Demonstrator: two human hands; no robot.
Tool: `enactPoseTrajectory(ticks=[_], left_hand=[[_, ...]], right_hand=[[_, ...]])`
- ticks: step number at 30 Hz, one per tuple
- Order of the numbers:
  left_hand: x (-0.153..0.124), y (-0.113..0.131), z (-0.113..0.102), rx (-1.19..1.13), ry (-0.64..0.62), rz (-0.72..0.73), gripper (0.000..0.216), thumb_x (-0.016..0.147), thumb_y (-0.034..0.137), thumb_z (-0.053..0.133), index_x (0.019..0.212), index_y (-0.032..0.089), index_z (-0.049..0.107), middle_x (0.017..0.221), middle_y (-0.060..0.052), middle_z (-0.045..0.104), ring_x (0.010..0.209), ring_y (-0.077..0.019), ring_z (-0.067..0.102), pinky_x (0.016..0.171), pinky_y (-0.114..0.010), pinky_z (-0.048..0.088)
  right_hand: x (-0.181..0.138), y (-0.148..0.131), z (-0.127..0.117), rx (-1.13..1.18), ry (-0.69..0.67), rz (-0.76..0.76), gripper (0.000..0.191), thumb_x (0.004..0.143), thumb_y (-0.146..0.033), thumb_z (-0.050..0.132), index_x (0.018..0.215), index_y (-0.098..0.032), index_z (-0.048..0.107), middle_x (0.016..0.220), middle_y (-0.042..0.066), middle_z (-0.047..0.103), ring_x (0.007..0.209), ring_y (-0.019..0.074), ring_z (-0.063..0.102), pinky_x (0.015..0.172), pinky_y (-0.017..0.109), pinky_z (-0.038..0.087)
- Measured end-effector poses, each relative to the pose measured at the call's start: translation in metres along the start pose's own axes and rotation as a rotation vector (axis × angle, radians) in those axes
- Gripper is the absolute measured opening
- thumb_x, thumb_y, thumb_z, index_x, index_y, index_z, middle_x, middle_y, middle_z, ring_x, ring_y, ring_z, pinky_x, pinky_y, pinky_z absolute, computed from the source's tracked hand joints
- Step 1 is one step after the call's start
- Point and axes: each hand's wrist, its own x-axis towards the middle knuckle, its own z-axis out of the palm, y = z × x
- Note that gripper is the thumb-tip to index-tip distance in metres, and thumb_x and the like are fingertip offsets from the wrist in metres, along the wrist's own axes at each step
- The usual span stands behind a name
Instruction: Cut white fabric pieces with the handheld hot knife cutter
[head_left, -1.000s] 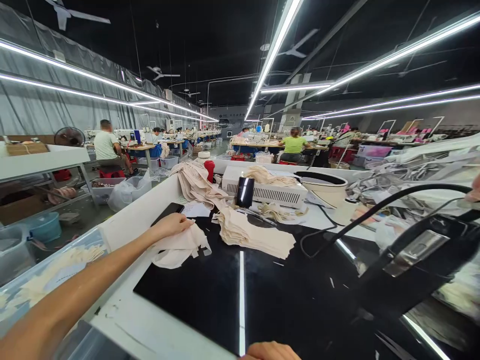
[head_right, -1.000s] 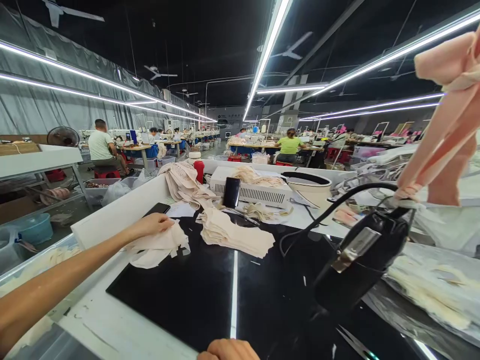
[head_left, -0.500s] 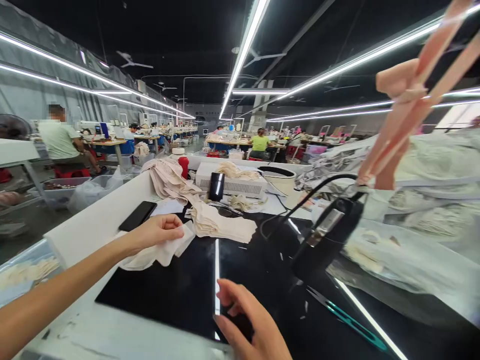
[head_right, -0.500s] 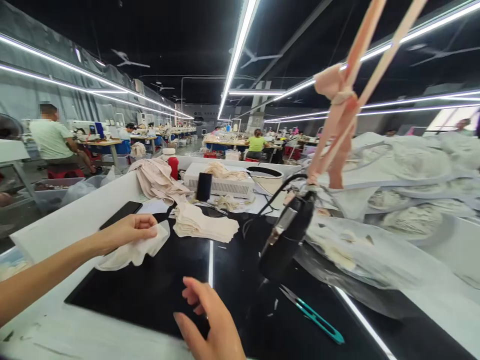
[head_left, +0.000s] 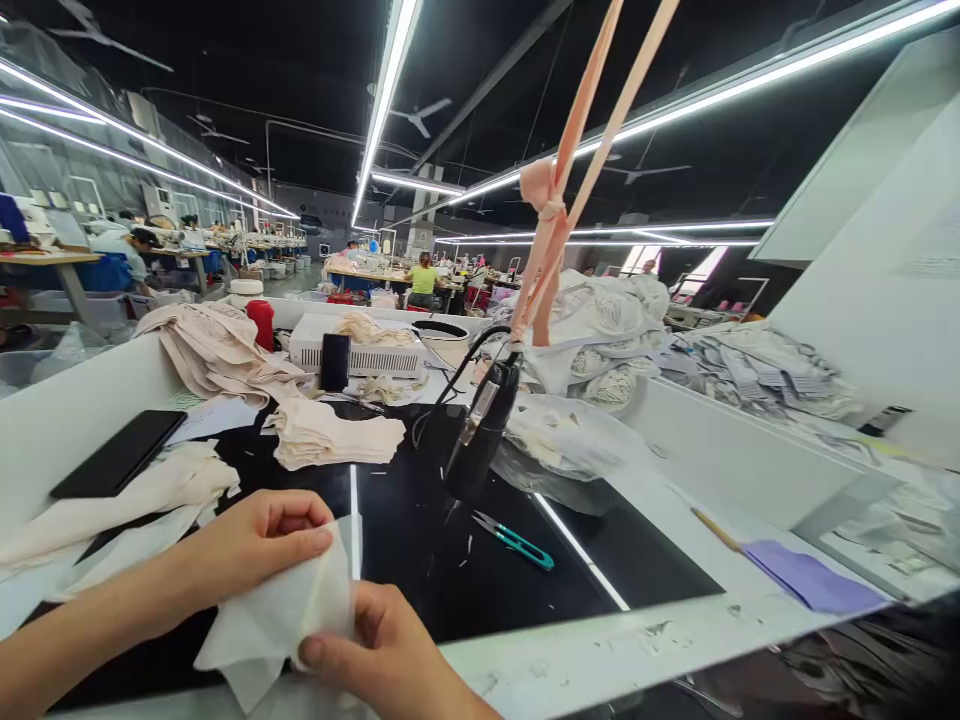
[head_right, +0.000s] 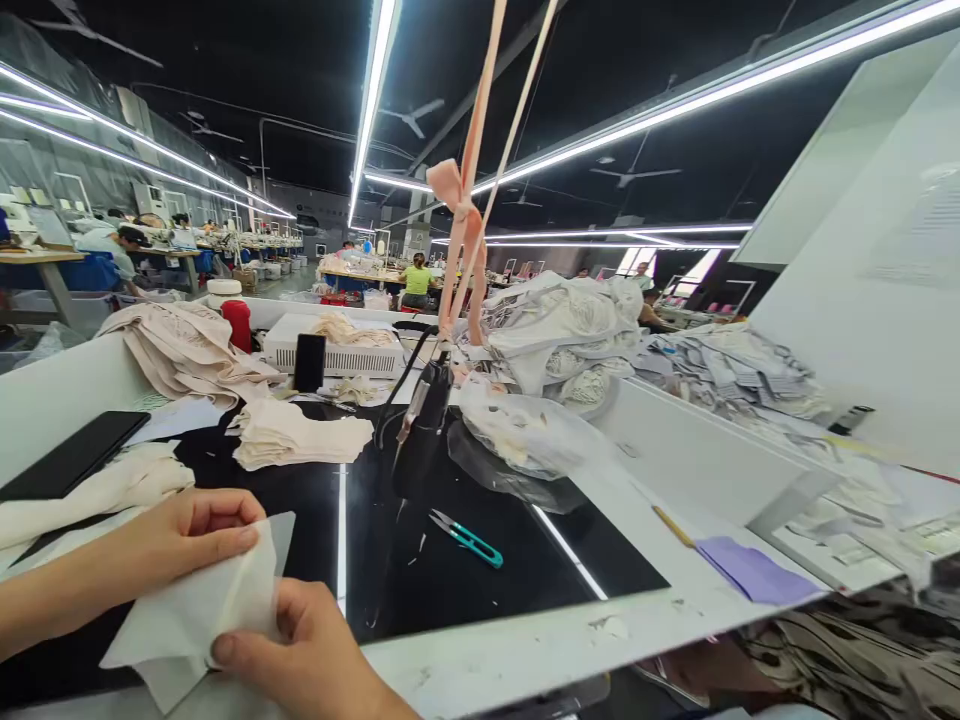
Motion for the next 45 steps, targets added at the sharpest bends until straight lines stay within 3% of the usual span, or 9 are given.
enactPoseTrajectory(ticks=[6, 16, 21, 25, 29, 33, 38, 41, 45], left_hand=[[0.009, -0.01, 0.001, 0.011, 0.001, 0.02, 0.059, 0.076, 0.078, 0.078, 0.085, 0.021, 0.066, 0.073, 0.002, 0.059, 0.064, -0.0145, 0.047, 0.055, -0.022, 0.035], [0.015, -0.014, 0.001, 0.12, 0.094, 0.014, 0.062, 0.072, 0.083, 0.074, 0.079, 0.023, 0.061, 0.067, 0.002, 0.054, 0.059, -0.0154, 0.045, 0.051, -0.022, 0.036], [0.024, -0.029, 0.002, 0.164, 0.092, 0.035, 0.059, 0.076, 0.081, 0.07, 0.077, 0.023, 0.062, 0.067, 0.002, 0.054, 0.061, -0.0162, 0.046, 0.053, -0.023, 0.036], [0.034, -0.044, 0.001, 0.262, 0.079, 0.078, 0.056, 0.083, 0.079, 0.064, 0.08, 0.023, 0.067, 0.07, 0.001, 0.059, 0.065, -0.0184, 0.053, 0.058, -0.025, 0.043], [0.042, -0.052, -0.006, 0.429, 0.18, 0.169, 0.048, 0.087, 0.072, 0.063, 0.095, 0.026, 0.075, 0.091, -0.004, 0.076, 0.087, -0.0279, 0.069, 0.08, -0.033, 0.056], [0.037, -0.054, -0.008, 0.588, 0.307, 0.345, 0.04, 0.086, 0.065, 0.063, 0.1, 0.031, 0.079, 0.11, -0.005, 0.081, 0.106, -0.0335, 0.073, 0.103, -0.041, 0.057], [0.018, -0.059, 0.017, 0.713, 0.074, 0.563, 0.032, 0.105, 0.045, 0.051, 0.103, 0.033, 0.081, 0.105, -0.002, 0.08, 0.095, -0.0243, 0.077, 0.089, -0.029, 0.064], [0.011, -0.059, 0.035, 0.823, 0.068, 0.675, 0.033, 0.111, 0.024, 0.044, 0.114, 0.029, 0.077, 0.112, -0.002, 0.078, 0.098, -0.0196, 0.076, 0.089, -0.027, 0.063], [0.011, -0.055, 0.048, 1.055, 0.066, 0.806, 0.026, 0.11, 0.012, 0.05, 0.118, 0.019, 0.073, 0.116, -0.007, 0.077, 0.106, -0.0226, 0.075, 0.096, -0.036, 0.063]], right_hand=[[0.0, 0.0, -0.001, -0.036, 0.072, 0.127, 0.072, 0.044, -0.064, 0.102, 0.088, -0.016, 0.071, 0.068, -0.006, 0.063, 0.051, 0.006, 0.047, 0.051, 0.024, 0.035], [-0.002, -0.005, 0.002, 0.011, 0.075, 0.173, 0.062, 0.039, -0.058, 0.104, 0.072, -0.018, 0.07, 0.06, -0.008, 0.054, 0.062, 0.0087, 0.047, 0.064, 0.026, 0.038], [-0.005, -0.002, 0.001, -0.004, 0.102, 0.217, 0.062, 0.037, -0.055, 0.104, 0.072, -0.018, 0.069, 0.068, -0.006, 0.061, 0.065, 0.009, 0.05, 0.066, 0.025, 0.039], [-0.008, 0.0, -0.001, -0.169, 0.17, 0.191, 0.044, 0.062, -0.05, 0.095, 0.073, -0.019, 0.066, 0.068, -0.006, 0.058, 0.063, 0.0088, 0.047, 0.06, 0.023, 0.036], [-0.014, -0.01, -0.003, -0.601, 0.242, 0.086, 0.032, 0.087, -0.03, 0.072, 0.067, -0.022, 0.049, 0.061, -0.009, 0.044, 0.057, 0.0081, 0.038, 0.054, 0.024, 0.027], [-0.019, -0.019, -0.007, -0.78, 0.321, 0.06, 0.035, 0.088, -0.024, 0.071, 0.067, -0.023, 0.042, 0.06, -0.009, 0.043, 0.057, 0.0091, 0.036, 0.056, 0.026, 0.024], [-0.025, -0.023, -0.016, -0.809, 0.35, 0.06, 0.032, 0.089, -0.022, 0.07, 0.071, -0.023, 0.044, 0.063, -0.009, 0.046, 0.061, 0.0106, 0.04, 0.061, 0.027, 0.027], [-0.034, -0.024, -0.023, -0.804, 0.372, 0.053, 0.025, 0.091, -0.02, 0.066, 0.074, -0.023, 0.047, 0.068, -0.007, 0.05, 0.064, 0.0111, 0.045, 0.063, 0.026, 0.03], [-0.052, -0.02, -0.038, -0.781, 0.332, 0.081, 0.012, 0.096, -0.022, 0.056, 0.083, -0.023, 0.055, 0.064, -0.007, 0.05, 0.055, 0.0118, 0.048, 0.059, 0.026, 0.033]])
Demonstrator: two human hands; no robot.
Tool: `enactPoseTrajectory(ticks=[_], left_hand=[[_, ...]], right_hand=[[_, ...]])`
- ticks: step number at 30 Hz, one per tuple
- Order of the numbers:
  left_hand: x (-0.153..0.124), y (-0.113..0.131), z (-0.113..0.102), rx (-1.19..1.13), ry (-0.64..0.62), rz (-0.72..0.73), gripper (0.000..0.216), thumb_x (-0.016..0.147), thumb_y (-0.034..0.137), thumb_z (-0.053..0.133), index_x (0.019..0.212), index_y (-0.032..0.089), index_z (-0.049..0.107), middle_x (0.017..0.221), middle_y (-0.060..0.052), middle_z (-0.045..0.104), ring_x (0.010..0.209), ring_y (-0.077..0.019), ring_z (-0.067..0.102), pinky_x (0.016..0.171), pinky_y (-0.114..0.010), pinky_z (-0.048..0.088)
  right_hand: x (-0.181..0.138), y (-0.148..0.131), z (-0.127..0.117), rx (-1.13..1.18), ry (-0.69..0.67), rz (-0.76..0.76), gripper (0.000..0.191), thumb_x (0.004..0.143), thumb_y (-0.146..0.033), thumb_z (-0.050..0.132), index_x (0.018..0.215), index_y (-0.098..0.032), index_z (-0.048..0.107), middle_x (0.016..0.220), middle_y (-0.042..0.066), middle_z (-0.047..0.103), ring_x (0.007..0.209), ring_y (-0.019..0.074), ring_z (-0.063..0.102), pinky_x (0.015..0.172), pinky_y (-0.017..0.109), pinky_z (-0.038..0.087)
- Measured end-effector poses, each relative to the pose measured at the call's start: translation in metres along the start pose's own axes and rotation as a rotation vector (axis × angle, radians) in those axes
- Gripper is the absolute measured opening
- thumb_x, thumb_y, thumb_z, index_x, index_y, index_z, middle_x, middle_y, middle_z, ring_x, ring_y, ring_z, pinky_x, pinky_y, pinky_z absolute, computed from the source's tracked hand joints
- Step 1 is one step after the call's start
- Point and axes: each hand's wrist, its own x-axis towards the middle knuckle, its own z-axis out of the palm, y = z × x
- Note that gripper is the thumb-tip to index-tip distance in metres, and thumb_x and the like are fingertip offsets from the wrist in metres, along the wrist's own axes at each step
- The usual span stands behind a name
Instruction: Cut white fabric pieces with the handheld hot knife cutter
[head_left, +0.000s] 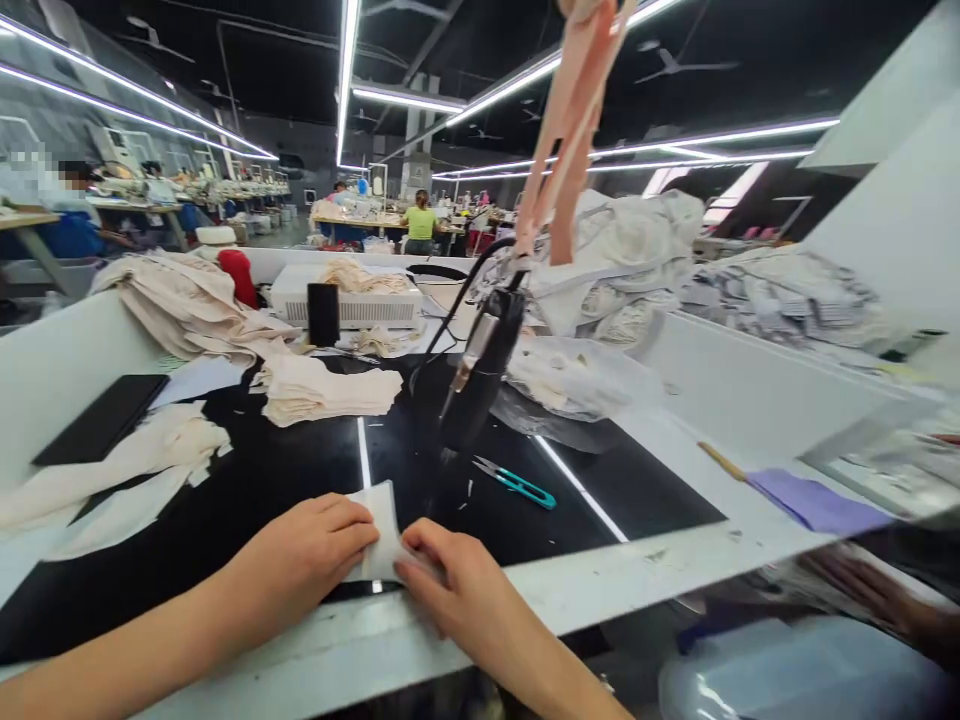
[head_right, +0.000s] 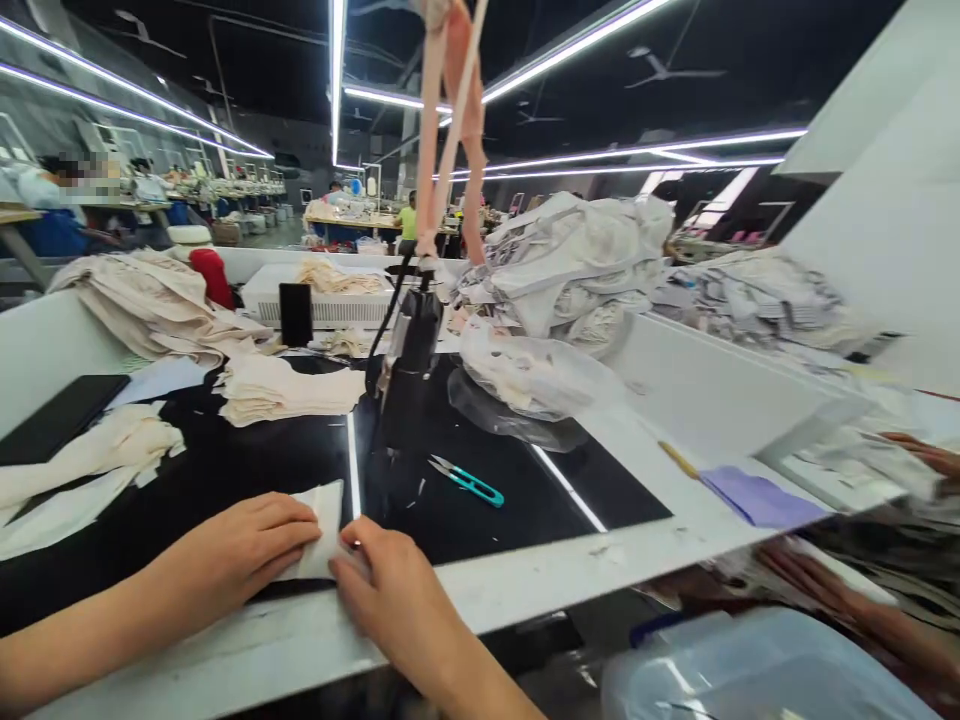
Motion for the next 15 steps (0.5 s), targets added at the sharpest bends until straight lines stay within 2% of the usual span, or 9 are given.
enactPoseTrajectory(ticks=[3, 8, 10, 13, 15], left_hand=[[0.002, 0.002, 0.001, 0.057, -0.001, 0.011, 0.02, 0.107, 0.011, 0.058, 0.12, 0.017, 0.072, 0.119, -0.008, 0.077, 0.108, -0.023, 0.074, 0.097, -0.037, 0.063], [0.0, 0.005, 0.002, 0.056, 0.037, 0.015, 0.015, 0.105, 0.012, 0.063, 0.117, 0.016, 0.071, 0.119, -0.008, 0.078, 0.106, -0.0225, 0.074, 0.094, -0.037, 0.063], [0.002, 0.005, 0.0, 0.046, 0.034, 0.015, 0.013, 0.105, 0.013, 0.064, 0.116, 0.017, 0.071, 0.118, -0.007, 0.078, 0.106, -0.0219, 0.074, 0.093, -0.036, 0.063], [0.011, 0.003, 0.0, 0.051, 0.031, 0.018, 0.013, 0.105, 0.013, 0.065, 0.116, 0.016, 0.07, 0.12, -0.008, 0.077, 0.109, -0.022, 0.073, 0.095, -0.035, 0.062], [0.018, 0.002, 0.004, 0.071, 0.042, 0.027, 0.01, 0.106, 0.013, 0.063, 0.113, 0.015, 0.07, 0.12, -0.009, 0.077, 0.109, -0.0218, 0.073, 0.096, -0.035, 0.061]], right_hand=[[-0.008, 0.015, -0.007, -0.012, -0.056, 0.048, 0.017, 0.101, -0.033, 0.051, 0.089, -0.023, 0.058, 0.066, -0.006, 0.055, 0.053, 0.0122, 0.051, 0.058, 0.025, 0.038], [-0.018, 0.034, -0.027, -0.141, -0.081, 0.07, 0.02, 0.098, -0.039, 0.055, 0.095, -0.025, 0.069, 0.073, -0.002, 0.067, 0.057, 0.0145, 0.056, 0.055, 0.026, 0.039], [-0.016, 0.04, -0.042, -0.161, 0.03, 0.066, 0.027, 0.097, -0.048, 0.056, 0.101, -0.027, 0.072, 0.073, -0.001, 0.069, 0.059, 0.0162, 0.058, 0.057, 0.027, 0.043], [-0.006, 0.044, -0.069, -0.177, 0.28, 0.036, 0.042, 0.092, -0.065, 0.061, 0.107, -0.028, 0.073, 0.073, 0.0, 0.071, 0.058, 0.0179, 0.058, 0.054, 0.029, 0.046], [0.005, 0.04, -0.084, -0.164, 0.428, -0.005, 0.056, 0.085, -0.074, 0.067, 0.117, -0.028, 0.071, 0.085, 0.003, 0.076, 0.066, 0.0211, 0.065, 0.054, 0.03, 0.051]])
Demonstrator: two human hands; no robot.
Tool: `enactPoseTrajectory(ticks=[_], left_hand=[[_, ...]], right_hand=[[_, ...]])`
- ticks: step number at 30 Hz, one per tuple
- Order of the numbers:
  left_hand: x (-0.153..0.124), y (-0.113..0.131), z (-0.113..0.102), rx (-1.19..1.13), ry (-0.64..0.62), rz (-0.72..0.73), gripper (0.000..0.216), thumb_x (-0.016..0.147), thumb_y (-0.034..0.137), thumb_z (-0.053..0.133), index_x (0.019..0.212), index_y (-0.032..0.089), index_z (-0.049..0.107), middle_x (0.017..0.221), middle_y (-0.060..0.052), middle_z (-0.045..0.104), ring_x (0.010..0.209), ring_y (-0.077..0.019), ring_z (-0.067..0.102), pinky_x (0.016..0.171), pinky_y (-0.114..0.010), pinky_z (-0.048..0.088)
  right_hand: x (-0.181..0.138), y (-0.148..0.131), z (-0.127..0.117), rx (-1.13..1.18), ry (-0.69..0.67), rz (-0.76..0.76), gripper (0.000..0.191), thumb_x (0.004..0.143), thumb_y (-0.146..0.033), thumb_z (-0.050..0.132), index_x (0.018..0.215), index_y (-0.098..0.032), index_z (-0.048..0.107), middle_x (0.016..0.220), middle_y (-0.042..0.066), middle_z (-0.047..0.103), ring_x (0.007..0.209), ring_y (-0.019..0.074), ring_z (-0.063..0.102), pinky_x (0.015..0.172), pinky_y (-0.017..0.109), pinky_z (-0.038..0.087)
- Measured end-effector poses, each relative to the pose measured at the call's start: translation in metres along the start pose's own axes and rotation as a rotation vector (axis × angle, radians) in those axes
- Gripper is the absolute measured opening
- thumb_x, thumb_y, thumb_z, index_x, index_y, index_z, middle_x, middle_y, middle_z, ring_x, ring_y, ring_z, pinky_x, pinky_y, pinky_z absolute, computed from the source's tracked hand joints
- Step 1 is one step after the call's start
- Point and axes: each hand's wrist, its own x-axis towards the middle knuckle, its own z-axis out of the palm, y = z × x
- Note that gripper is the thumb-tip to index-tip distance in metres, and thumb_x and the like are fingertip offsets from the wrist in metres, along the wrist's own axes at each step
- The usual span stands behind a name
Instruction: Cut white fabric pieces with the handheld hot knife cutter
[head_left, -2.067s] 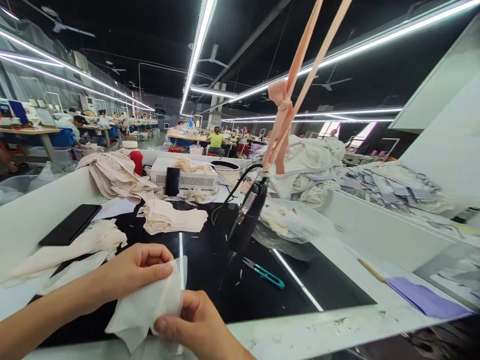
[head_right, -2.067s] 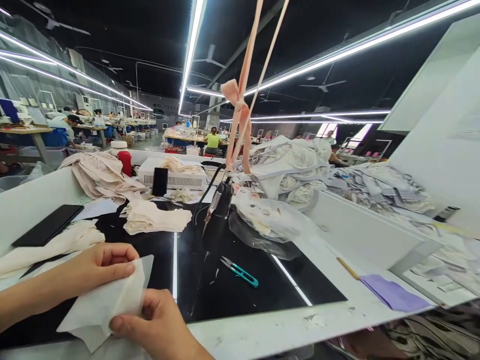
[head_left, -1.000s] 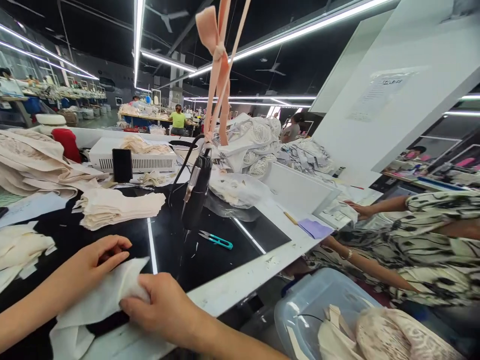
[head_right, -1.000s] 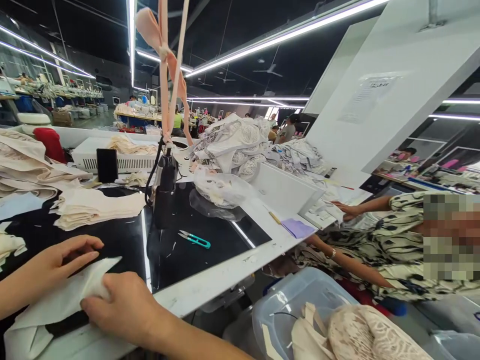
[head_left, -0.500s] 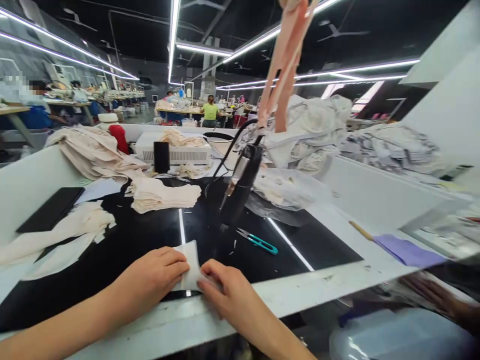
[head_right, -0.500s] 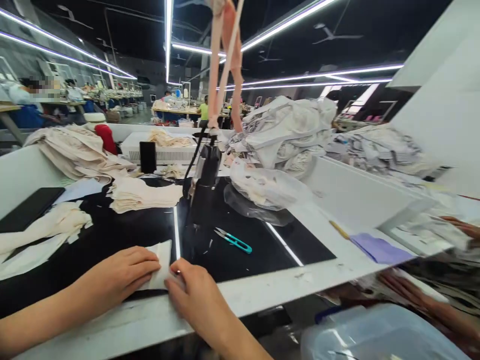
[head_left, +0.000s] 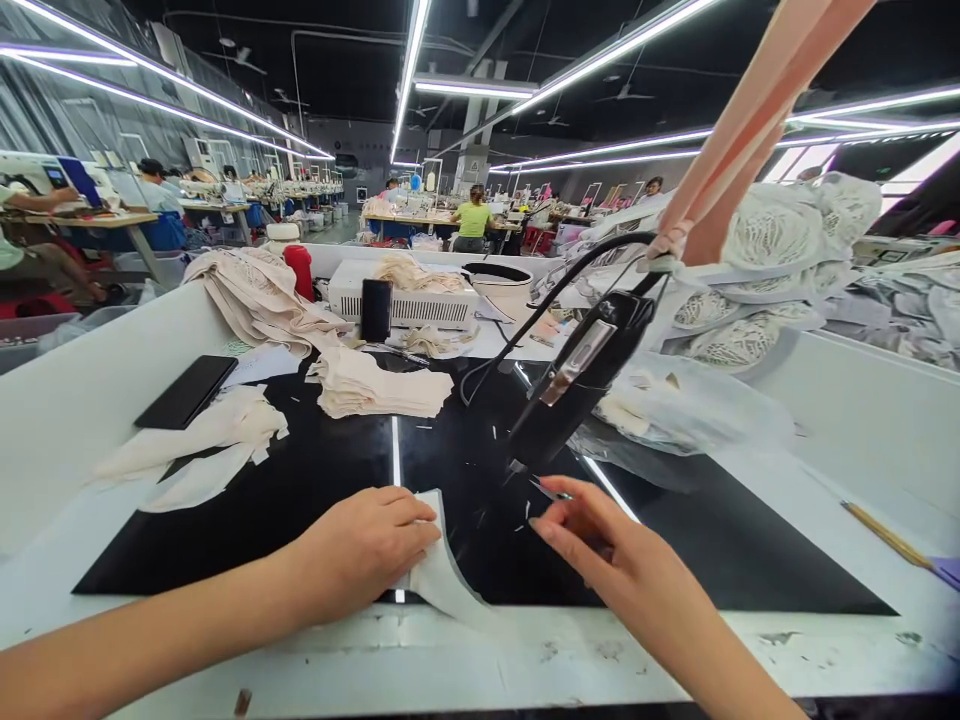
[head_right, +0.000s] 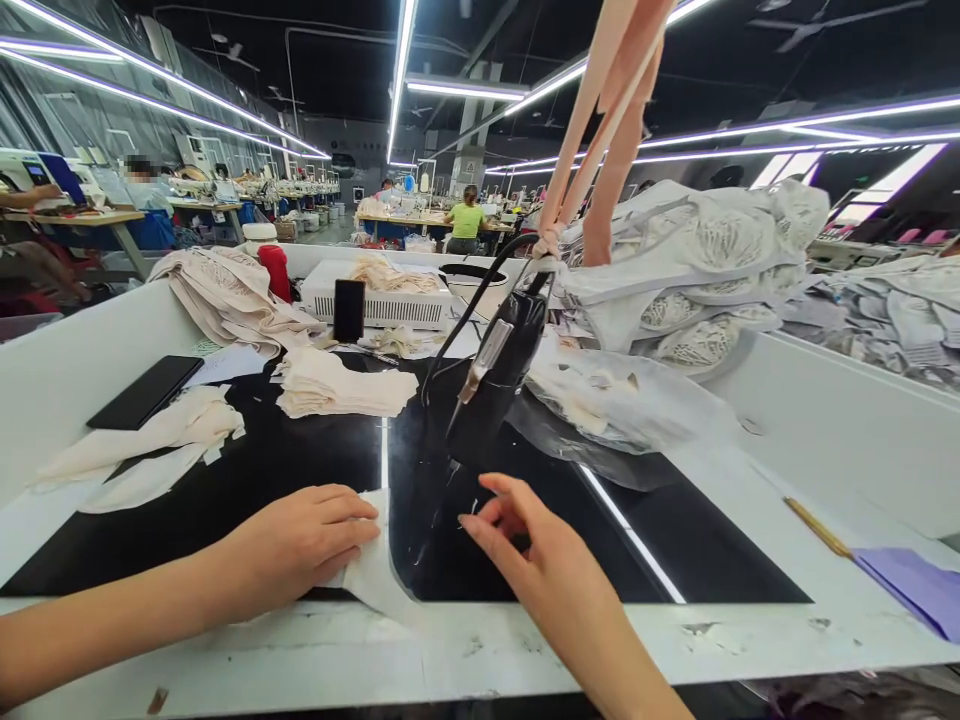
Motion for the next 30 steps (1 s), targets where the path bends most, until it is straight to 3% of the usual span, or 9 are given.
enactPoseTrajectory(ticks=[4, 6, 8, 10, 12, 15, 22, 30], left_hand=[[0.011, -0.001, 0.011, 0.059, 0.009, 0.02, 0.01, 0.107, 0.014, 0.062, 0.1, 0.015, 0.068, 0.108, -0.008, 0.075, 0.098, -0.0207, 0.071, 0.091, -0.033, 0.061], [0.013, 0.0, 0.014, 0.09, -0.017, 0.03, 0.013, 0.107, 0.015, 0.062, 0.095, 0.016, 0.067, 0.102, -0.006, 0.073, 0.094, -0.0201, 0.07, 0.089, -0.033, 0.06], [0.012, 0.002, 0.016, 0.118, -0.039, 0.042, 0.015, 0.107, 0.015, 0.062, 0.093, 0.017, 0.066, 0.1, -0.006, 0.072, 0.092, -0.0195, 0.068, 0.088, -0.033, 0.059], [0.011, 0.004, 0.016, 0.139, -0.044, 0.048, 0.016, 0.107, 0.015, 0.062, 0.092, 0.018, 0.066, 0.1, -0.005, 0.071, 0.092, -0.0194, 0.067, 0.088, -0.033, 0.058], [0.01, 0.005, 0.017, 0.147, -0.032, 0.049, 0.016, 0.107, 0.015, 0.063, 0.091, 0.019, 0.065, 0.099, -0.005, 0.07, 0.091, -0.0197, 0.066, 0.088, -0.033, 0.057], [0.008, 0.008, 0.019, 0.143, -0.003, 0.046, 0.017, 0.107, 0.016, 0.063, 0.09, 0.019, 0.065, 0.099, -0.006, 0.069, 0.092, -0.02, 0.065, 0.087, -0.033, 0.057], [0.001, 0.013, 0.033, 0.153, 0.047, 0.021, 0.015, 0.106, 0.012, 0.061, 0.093, 0.019, 0.065, 0.101, -0.006, 0.07, 0.095, -0.0205, 0.066, 0.09, -0.034, 0.058], [-0.001, 0.019, 0.038, 0.165, -0.022, 0.02, 0.011, 0.106, 0.012, 0.063, 0.098, 0.019, 0.066, 0.102, -0.005, 0.071, 0.102, -0.0216, 0.066, 0.098, -0.038, 0.057]], right_hand=[[0.034, -0.016, -0.005, 0.219, 0.188, -0.146, 0.087, 0.07, -0.077, 0.084, 0.138, -0.027, 0.06, 0.122, 0.013, 0.077, 0.107, 0.0319, 0.076, 0.087, 0.047, 0.066], [0.047, -0.028, -0.001, 0.336, 0.184, -0.235, 0.085, 0.072, -0.072, 0.088, 0.138, -0.03, 0.057, 0.135, 0.013, 0.073, 0.12, 0.0324, 0.073, 0.102, 0.052, 0.063], [0.057, -0.04, 0.004, 0.441, 0.195, -0.325, 0.074, 0.076, -0.068, 0.088, 0.133, -0.031, 0.059, 0.139, 0.011, 0.072, 0.126, 0.0311, 0.071, 0.107, 0.052, 0.062], [0.064, -0.052, 0.01, 0.551, 0.249, -0.395, 0.061, 0.079, -0.065, 0.087, 0.124, -0.031, 0.063, 0.132, 0.008, 0.074, 0.118, 0.0285, 0.075, 0.099, 0.048, 0.066], [0.068, -0.062, 0.017, 0.66, 0.314, -0.437, 0.05, 0.08, -0.061, 0.088, 0.113, -0.03, 0.065, 0.117, 0.003, 0.076, 0.099, 0.0238, 0.077, 0.081, 0.041, 0.07], [0.071, -0.073, 0.025, 0.769, 0.352, -0.472, 0.045, 0.077, -0.051, 0.093, 0.104, -0.03, 0.064, 0.102, -0.001, 0.075, 0.082, 0.0181, 0.072, 0.062, 0.032, 0.067], [0.073, -0.093, 0.048, 0.906, 0.355, -0.517, 0.042, 0.081, -0.049, 0.091, 0.107, -0.029, 0.065, 0.083, -0.005, 0.069, 0.059, 0.0132, 0.064, 0.051, 0.028, 0.06], [0.076, -0.096, 0.073, 1.004, 0.259, -0.433, 0.051, 0.079, -0.056, 0.088, 0.112, -0.03, 0.059, 0.082, -0.005, 0.061, 0.06, 0.0138, 0.061, 0.05, 0.028, 0.054]])
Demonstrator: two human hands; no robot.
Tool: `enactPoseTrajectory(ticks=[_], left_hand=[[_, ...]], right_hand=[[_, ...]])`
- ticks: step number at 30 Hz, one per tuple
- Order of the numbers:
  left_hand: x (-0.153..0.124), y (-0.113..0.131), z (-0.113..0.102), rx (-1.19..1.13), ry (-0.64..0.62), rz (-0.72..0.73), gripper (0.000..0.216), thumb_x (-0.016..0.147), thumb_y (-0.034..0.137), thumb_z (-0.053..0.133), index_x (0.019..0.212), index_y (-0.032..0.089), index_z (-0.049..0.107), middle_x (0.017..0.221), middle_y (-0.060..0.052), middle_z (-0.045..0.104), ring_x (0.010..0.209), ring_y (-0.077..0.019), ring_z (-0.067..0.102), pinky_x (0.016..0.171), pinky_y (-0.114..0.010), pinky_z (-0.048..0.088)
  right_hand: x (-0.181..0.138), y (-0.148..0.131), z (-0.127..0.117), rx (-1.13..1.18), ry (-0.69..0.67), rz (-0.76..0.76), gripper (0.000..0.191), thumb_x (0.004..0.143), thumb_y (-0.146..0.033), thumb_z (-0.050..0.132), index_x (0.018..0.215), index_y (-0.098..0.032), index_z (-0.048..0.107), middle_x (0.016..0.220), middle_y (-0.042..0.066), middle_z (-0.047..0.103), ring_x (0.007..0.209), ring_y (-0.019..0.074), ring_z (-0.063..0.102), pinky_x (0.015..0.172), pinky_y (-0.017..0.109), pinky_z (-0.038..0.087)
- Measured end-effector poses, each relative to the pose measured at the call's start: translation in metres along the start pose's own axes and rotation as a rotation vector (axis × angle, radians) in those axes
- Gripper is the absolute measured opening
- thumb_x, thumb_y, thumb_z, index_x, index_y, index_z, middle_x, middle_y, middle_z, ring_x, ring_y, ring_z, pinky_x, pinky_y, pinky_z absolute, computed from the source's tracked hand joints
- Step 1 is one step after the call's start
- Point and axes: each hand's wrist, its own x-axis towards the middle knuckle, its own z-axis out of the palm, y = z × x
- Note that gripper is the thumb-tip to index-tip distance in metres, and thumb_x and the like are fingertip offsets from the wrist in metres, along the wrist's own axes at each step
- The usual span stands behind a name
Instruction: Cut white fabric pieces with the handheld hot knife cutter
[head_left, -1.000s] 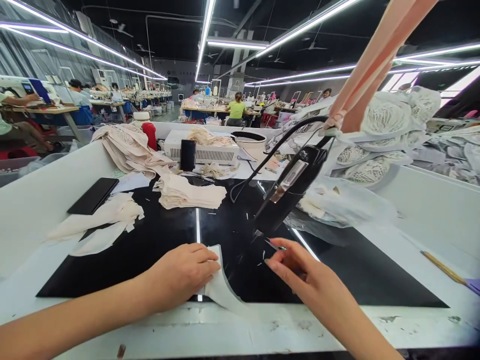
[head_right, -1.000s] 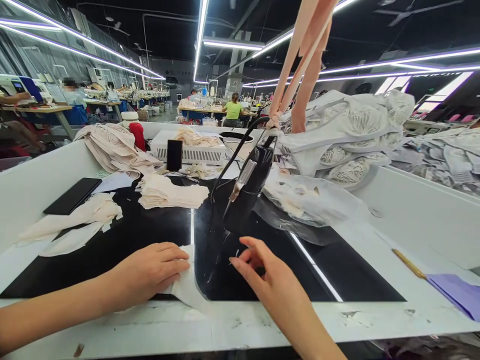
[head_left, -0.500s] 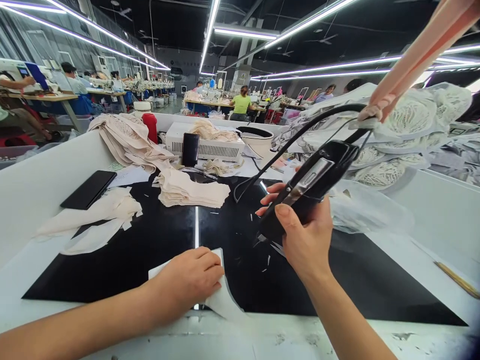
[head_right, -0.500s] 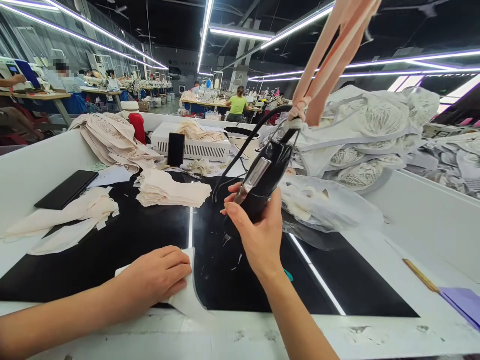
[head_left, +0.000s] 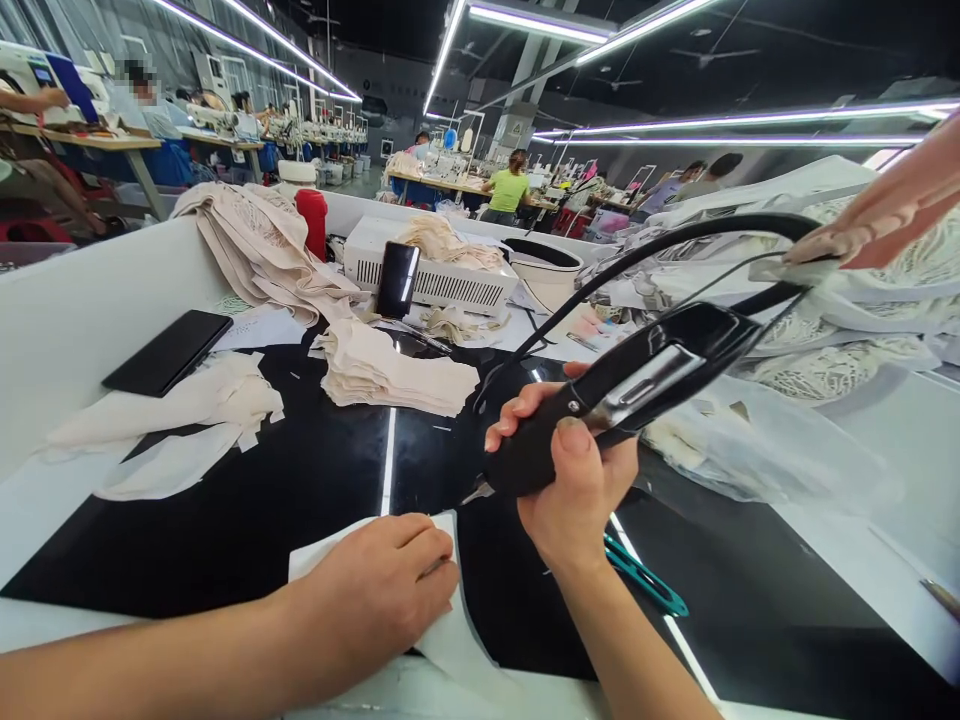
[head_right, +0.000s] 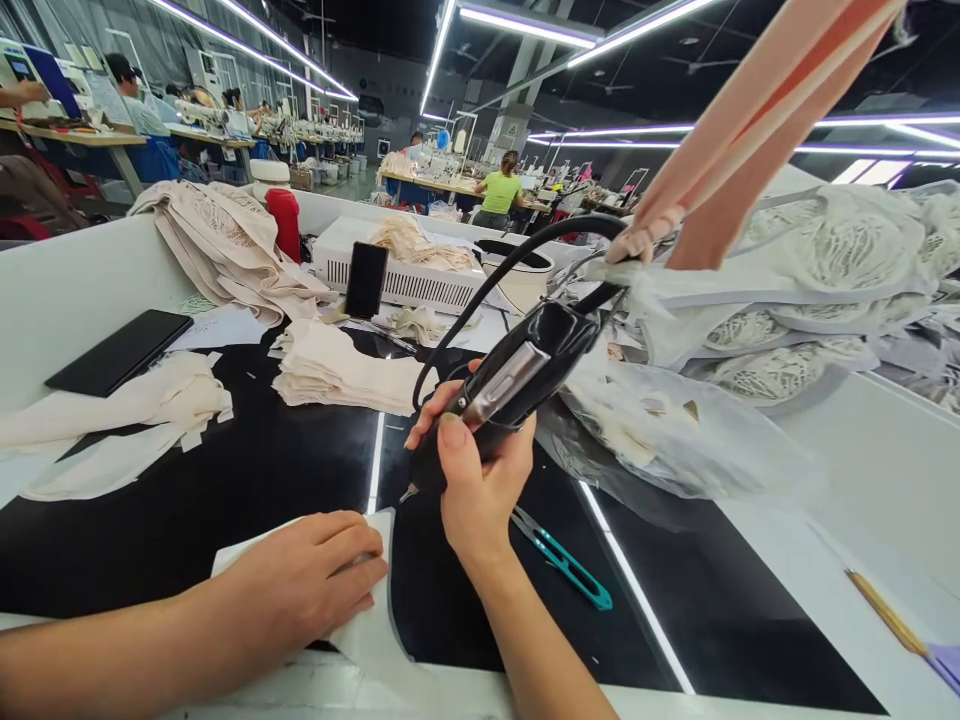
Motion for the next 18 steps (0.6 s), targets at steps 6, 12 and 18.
enactPoseTrajectory(ticks=[6, 12, 18], left_hand=[[0.001, 0.001, -0.004, -0.03, 0.011, -0.009, 0.011, 0.107, 0.012, 0.063, 0.098, 0.019, 0.065, 0.102, -0.005, 0.07, 0.101, -0.0215, 0.067, 0.096, -0.038, 0.057], [0.001, 0.0, -0.004, -0.024, 0.005, -0.014, 0.014, 0.106, 0.012, 0.062, 0.095, 0.019, 0.064, 0.099, -0.005, 0.07, 0.098, -0.0212, 0.067, 0.092, -0.036, 0.058], [0.002, 0.0, -0.005, -0.018, 0.017, -0.013, 0.014, 0.105, 0.01, 0.062, 0.094, 0.019, 0.063, 0.098, -0.004, 0.07, 0.096, -0.0202, 0.067, 0.088, -0.034, 0.058]], right_hand=[[-0.002, -0.006, 0.003, 0.043, -0.006, 0.05, 0.054, 0.076, -0.06, 0.088, 0.109, -0.031, 0.058, 0.077, -0.006, 0.058, 0.057, 0.0144, 0.057, 0.046, 0.027, 0.051], [-0.004, -0.01, 0.002, 0.073, -0.044, 0.048, 0.047, 0.08, -0.058, 0.086, 0.107, -0.031, 0.06, 0.078, -0.005, 0.058, 0.059, 0.0146, 0.057, 0.047, 0.027, 0.05], [-0.007, -0.003, 0.002, 0.054, -0.035, 0.056, 0.054, 0.079, -0.058, 0.086, 0.115, -0.032, 0.055, 0.079, -0.005, 0.058, 0.059, 0.0145, 0.056, 0.048, 0.027, 0.051]])
